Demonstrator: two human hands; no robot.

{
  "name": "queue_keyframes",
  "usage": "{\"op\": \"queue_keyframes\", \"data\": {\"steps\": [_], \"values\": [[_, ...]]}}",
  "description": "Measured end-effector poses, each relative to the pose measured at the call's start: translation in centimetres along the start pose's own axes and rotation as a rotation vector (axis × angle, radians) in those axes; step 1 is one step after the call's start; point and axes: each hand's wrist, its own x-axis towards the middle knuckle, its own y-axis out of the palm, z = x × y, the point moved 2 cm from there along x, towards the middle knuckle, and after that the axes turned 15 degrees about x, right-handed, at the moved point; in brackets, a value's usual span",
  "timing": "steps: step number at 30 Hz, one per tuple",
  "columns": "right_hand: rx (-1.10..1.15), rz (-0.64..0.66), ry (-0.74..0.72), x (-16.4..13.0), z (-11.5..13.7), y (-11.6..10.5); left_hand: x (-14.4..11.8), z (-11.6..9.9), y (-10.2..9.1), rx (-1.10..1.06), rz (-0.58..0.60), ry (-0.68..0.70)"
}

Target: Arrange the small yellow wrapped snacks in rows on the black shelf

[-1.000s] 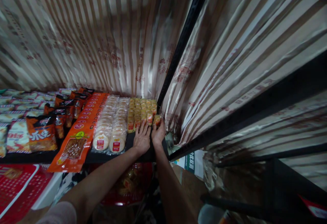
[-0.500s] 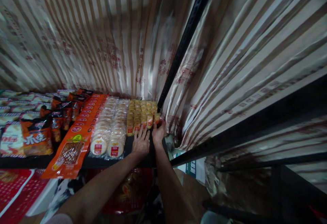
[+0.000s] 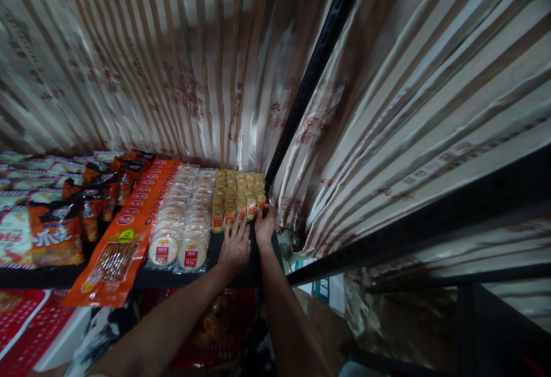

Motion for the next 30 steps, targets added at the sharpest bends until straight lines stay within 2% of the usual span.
{"op": "queue_keyframes", "data": {"steps": [8, 18, 30], "values": [[-0.088, -0.023, -0.009, 0.0, 0.7, 0.2, 0.0, -0.1, -0.3, 0.004, 0.000, 0.013], [-0.082, 0.040, -0.074, -1.4, 1.0, -0.6, -0.1, 0.0, 0.0, -0.014, -0.022, 0.012], [-0.099, 0.060, -0.118, -1.3, 0.8, -0.6, -0.2, 0.0, 0.1, -0.040, -0.005, 0.015]]}}
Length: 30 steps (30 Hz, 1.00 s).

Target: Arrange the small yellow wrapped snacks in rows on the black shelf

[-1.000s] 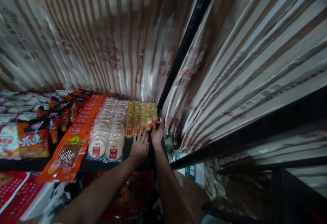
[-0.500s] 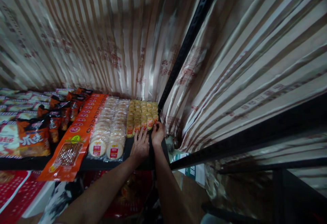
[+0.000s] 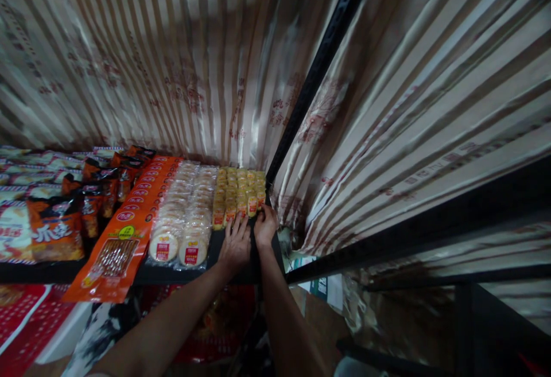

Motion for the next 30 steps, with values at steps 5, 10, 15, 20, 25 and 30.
{"op": "queue_keyframes", "data": {"steps": [5, 10, 15, 20, 25, 30], "values": [[0.008, 0.001, 0.010, 0.05, 0.03, 0.08, 0.04, 0.02, -0.08, -0.006, 0.002, -0.001], [-0.010, -0.040, -0.020, -0.33, -0.12, 0.11, 0.04, -0.02, -0.07, 0.014, -0.012, 0.005], [0.011, -0.047, -0.044, -0.42, -0.30, 0.22, -0.03, -0.02, 0.06, 0.040, -0.055, 0.002], [-0.017, -0.006, -0.052, -0.30, -0.55, 0.30, -0.02, -0.03, 0.02, 0.067, -0.071, 0.002], [-0.015, -0.009, -0.044, -0.25, -0.88, 0.35, -0.05, -0.02, 0.26, 0.072, -0.083, 0.009], [0.004, -0.011, -0.070, -0.34, -0.78, 0.24, -0.05, -0.04, 0.31, 0.057, -0.081, 0.018]]}}
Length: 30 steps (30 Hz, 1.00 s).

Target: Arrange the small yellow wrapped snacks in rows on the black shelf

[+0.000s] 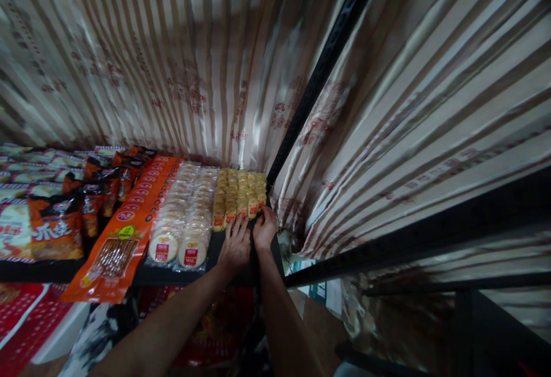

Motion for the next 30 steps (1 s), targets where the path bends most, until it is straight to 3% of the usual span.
{"op": "queue_keyframes", "data": {"steps": [12, 21, 25, 30], "values": [[0.052, -0.026, -0.056, 0.0, 0.3, -0.3, 0.0, 0.0, -0.2, -0.046, -0.007, 0.018], [0.040, -0.018, -0.017, -1.6, 2.0, -2.2, -0.2, -0.5, -1.2, -0.150, 0.022, 0.002], [0.070, 0.009, 0.032, -2.9, 3.2, -2.9, -1.7, -1.2, -1.9, -0.237, 0.078, 0.007], [0.128, 0.022, 0.142, -6.6, 6.3, -3.4, -5.6, -1.4, -2.6, -0.337, 0.115, 0.014]]}}
